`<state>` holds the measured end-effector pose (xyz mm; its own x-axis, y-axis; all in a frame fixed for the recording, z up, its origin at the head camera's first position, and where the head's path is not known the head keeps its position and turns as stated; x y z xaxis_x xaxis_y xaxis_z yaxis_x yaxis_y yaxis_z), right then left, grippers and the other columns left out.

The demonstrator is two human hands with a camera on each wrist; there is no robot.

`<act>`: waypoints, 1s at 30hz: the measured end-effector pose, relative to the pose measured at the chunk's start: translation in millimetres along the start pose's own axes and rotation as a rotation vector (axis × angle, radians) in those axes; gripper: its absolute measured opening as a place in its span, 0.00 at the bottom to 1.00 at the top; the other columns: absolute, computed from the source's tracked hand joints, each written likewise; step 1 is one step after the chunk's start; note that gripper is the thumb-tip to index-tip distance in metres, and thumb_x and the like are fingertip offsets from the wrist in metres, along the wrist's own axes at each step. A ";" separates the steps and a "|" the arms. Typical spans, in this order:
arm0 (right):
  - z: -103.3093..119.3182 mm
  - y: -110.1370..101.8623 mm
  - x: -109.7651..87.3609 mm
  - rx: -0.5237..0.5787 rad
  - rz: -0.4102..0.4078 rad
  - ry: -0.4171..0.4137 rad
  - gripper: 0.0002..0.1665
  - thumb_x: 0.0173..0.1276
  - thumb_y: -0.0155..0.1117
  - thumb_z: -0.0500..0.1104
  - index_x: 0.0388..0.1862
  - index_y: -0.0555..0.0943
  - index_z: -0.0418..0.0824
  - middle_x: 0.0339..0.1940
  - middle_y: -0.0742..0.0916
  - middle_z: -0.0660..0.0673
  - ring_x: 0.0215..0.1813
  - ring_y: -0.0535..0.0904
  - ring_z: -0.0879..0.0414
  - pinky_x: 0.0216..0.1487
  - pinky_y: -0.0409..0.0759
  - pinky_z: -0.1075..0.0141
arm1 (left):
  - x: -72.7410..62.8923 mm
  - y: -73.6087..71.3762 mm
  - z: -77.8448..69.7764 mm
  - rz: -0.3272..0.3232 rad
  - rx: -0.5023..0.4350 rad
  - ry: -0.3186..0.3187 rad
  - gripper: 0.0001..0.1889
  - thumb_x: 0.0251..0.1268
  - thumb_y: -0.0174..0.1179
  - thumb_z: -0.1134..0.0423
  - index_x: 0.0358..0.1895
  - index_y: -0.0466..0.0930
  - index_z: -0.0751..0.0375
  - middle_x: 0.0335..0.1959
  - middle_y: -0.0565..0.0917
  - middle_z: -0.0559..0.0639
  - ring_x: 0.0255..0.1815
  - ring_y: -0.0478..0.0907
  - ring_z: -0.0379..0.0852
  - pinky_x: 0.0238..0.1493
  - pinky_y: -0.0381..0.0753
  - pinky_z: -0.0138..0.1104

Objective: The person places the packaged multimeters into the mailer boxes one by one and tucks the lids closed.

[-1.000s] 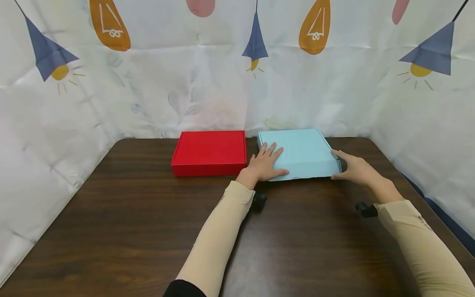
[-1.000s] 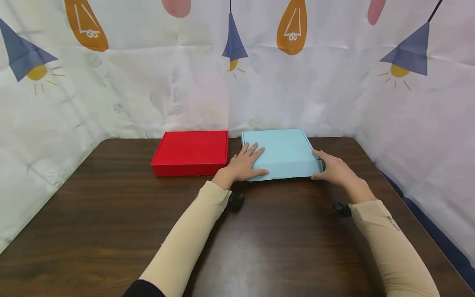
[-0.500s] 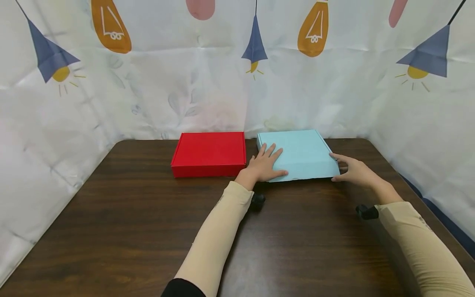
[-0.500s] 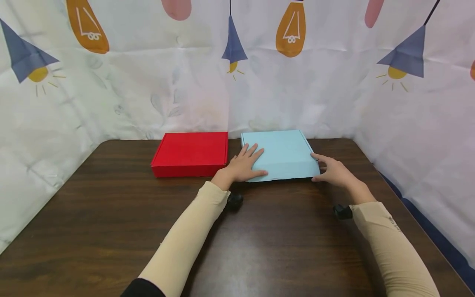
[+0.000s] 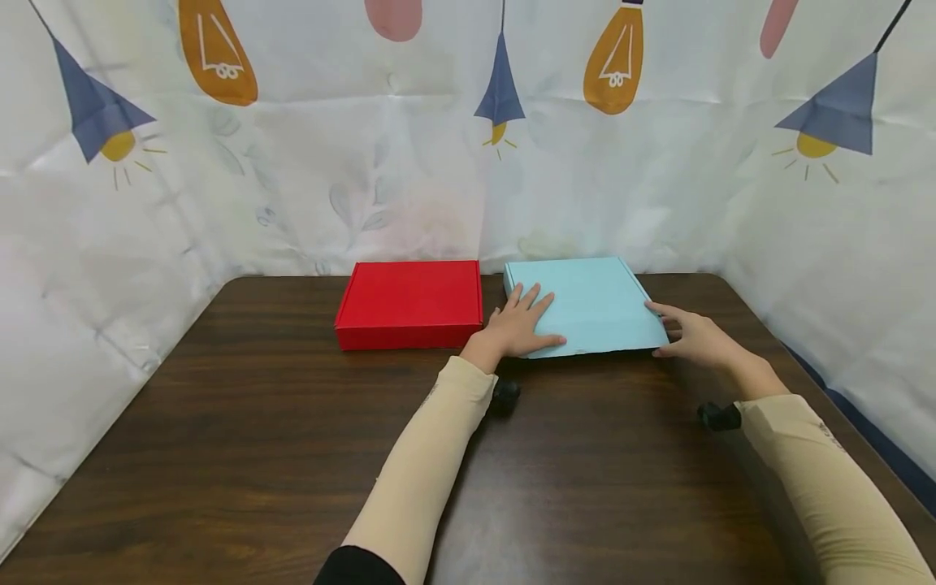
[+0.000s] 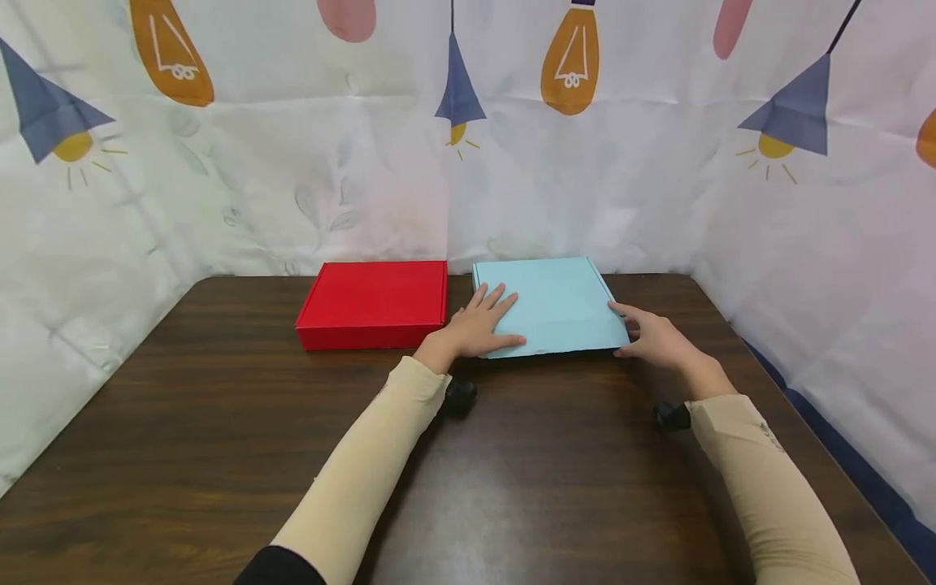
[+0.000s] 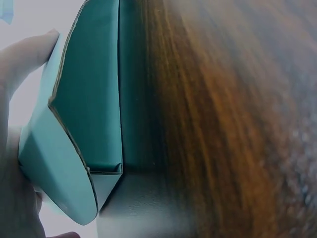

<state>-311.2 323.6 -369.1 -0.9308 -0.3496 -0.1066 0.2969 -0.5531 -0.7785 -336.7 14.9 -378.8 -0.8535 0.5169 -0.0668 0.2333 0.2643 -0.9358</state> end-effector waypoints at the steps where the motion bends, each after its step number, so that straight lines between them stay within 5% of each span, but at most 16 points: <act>1: -0.1 -1.2 -0.4 -0.003 0.001 -0.002 0.55 0.68 0.72 0.35 0.83 0.49 0.32 0.69 0.66 0.17 0.68 0.69 0.23 0.56 0.79 0.41 | -0.1 -0.4 -0.2 0.000 -0.005 0.001 0.46 0.72 0.53 0.34 0.85 0.42 0.44 0.86 0.38 0.48 0.84 0.30 0.53 0.76 0.52 0.61; 17: -2.6 -7.4 -8.2 0.117 0.042 -0.046 0.49 0.73 0.68 0.38 0.83 0.51 0.32 0.76 0.61 0.20 0.70 0.65 0.21 0.61 0.72 0.33 | -2.1 -1.4 0.8 0.008 -0.060 0.012 0.46 0.72 0.51 0.32 0.85 0.41 0.43 0.86 0.37 0.47 0.84 0.28 0.53 0.77 0.48 0.61; 30: 2.3 -7.6 -11.5 0.077 0.050 -0.049 0.48 0.74 0.67 0.42 0.83 0.52 0.33 0.75 0.62 0.21 0.71 0.65 0.23 0.61 0.72 0.33 | -2.4 -0.3 1.9 0.002 -0.076 0.019 0.46 0.72 0.51 0.33 0.85 0.41 0.44 0.86 0.37 0.48 0.84 0.28 0.54 0.77 0.45 0.62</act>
<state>-302.3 330.0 -360.6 -0.9036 -0.4136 -0.1119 0.3597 -0.5901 -0.7228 -335.6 12.0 -379.0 -0.8441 0.5327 -0.0609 0.2700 0.3242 -0.9066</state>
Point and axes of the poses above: each hand's wrist, its own x-axis towards the middle knuckle, its own y-axis out of the palm, z = x × y, the point moved 3 cm from there along x, towards the middle knuckle
